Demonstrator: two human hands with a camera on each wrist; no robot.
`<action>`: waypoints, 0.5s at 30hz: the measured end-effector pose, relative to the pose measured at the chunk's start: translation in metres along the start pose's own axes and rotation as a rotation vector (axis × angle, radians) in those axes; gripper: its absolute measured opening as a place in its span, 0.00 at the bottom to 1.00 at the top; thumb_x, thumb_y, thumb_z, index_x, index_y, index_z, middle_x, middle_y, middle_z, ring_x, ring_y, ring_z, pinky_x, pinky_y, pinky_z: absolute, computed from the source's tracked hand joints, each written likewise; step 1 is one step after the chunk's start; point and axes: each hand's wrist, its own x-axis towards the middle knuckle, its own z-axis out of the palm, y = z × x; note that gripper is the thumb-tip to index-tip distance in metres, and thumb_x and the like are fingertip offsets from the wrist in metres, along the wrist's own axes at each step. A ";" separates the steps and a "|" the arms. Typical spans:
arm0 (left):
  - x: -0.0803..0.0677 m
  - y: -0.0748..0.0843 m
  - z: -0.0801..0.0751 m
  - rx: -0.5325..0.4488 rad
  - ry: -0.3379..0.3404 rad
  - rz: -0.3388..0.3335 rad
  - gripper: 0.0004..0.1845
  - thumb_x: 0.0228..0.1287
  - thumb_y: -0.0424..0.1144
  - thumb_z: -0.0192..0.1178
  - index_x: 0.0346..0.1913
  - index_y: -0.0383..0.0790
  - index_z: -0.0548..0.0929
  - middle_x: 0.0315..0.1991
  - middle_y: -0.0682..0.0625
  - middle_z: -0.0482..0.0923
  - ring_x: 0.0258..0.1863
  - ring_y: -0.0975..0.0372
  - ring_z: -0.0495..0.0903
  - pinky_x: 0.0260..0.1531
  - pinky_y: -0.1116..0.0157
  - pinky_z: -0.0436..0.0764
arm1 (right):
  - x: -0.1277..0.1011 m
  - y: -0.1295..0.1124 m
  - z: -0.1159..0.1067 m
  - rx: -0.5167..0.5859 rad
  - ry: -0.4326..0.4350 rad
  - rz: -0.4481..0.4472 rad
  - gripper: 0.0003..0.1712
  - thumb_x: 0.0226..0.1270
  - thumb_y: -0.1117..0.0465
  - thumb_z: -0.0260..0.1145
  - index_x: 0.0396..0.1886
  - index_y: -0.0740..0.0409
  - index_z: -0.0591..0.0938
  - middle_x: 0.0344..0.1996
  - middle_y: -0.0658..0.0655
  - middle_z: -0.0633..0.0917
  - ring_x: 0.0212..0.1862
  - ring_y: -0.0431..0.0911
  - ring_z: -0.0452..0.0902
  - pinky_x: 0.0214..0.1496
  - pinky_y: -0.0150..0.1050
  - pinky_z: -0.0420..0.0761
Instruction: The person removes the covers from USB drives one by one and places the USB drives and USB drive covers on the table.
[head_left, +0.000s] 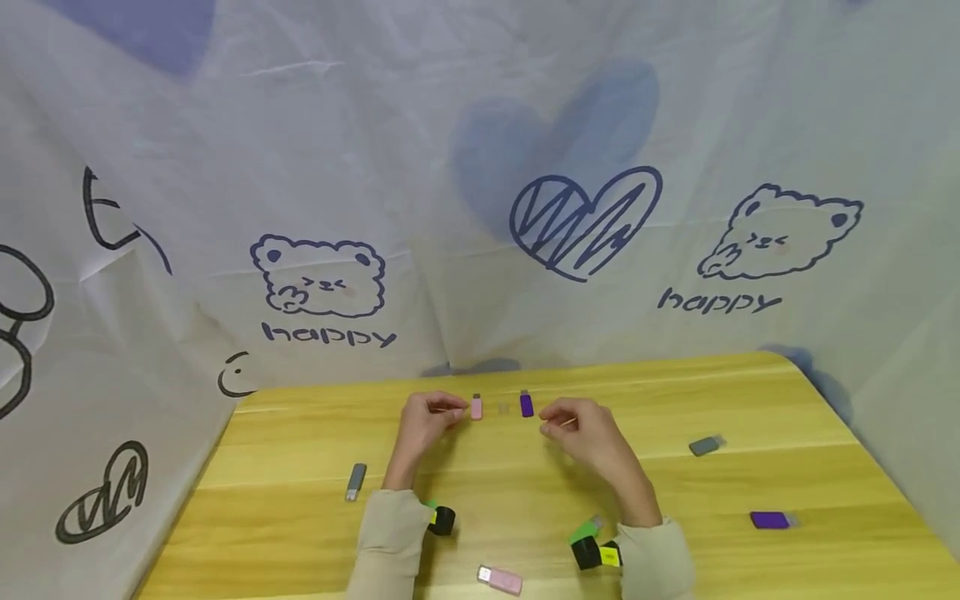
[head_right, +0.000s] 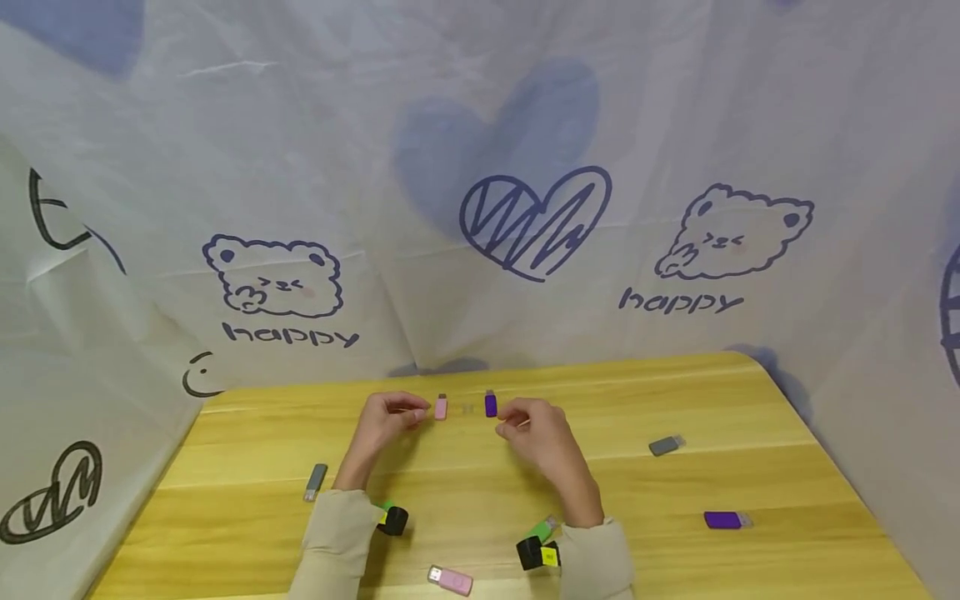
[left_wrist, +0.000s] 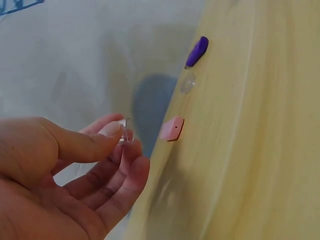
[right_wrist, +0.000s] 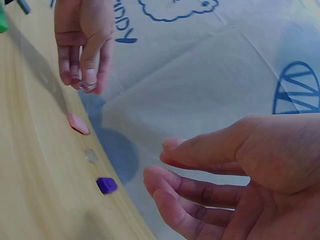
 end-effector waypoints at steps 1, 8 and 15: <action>0.003 0.000 0.000 0.027 -0.001 0.001 0.03 0.63 0.23 0.68 0.36 0.28 0.90 0.34 0.39 0.88 0.30 0.52 0.83 0.29 0.67 0.82 | -0.001 0.002 -0.002 0.007 0.000 0.003 0.07 0.70 0.66 0.70 0.45 0.60 0.88 0.38 0.53 0.87 0.38 0.47 0.84 0.37 0.39 0.85; 0.019 -0.004 0.000 0.198 0.003 -0.014 0.03 0.59 0.25 0.72 0.33 0.33 0.92 0.36 0.43 0.89 0.35 0.57 0.83 0.33 0.67 0.79 | -0.007 0.017 -0.024 0.046 -0.012 0.027 0.10 0.73 0.67 0.67 0.50 0.64 0.86 0.41 0.57 0.88 0.43 0.57 0.85 0.38 0.44 0.87; 0.031 -0.009 0.003 0.317 -0.027 -0.023 0.03 0.59 0.26 0.72 0.32 0.35 0.93 0.35 0.44 0.90 0.37 0.56 0.83 0.35 0.66 0.80 | -0.013 0.032 -0.045 0.066 0.018 0.037 0.12 0.74 0.67 0.66 0.53 0.68 0.84 0.44 0.62 0.88 0.45 0.60 0.85 0.43 0.50 0.88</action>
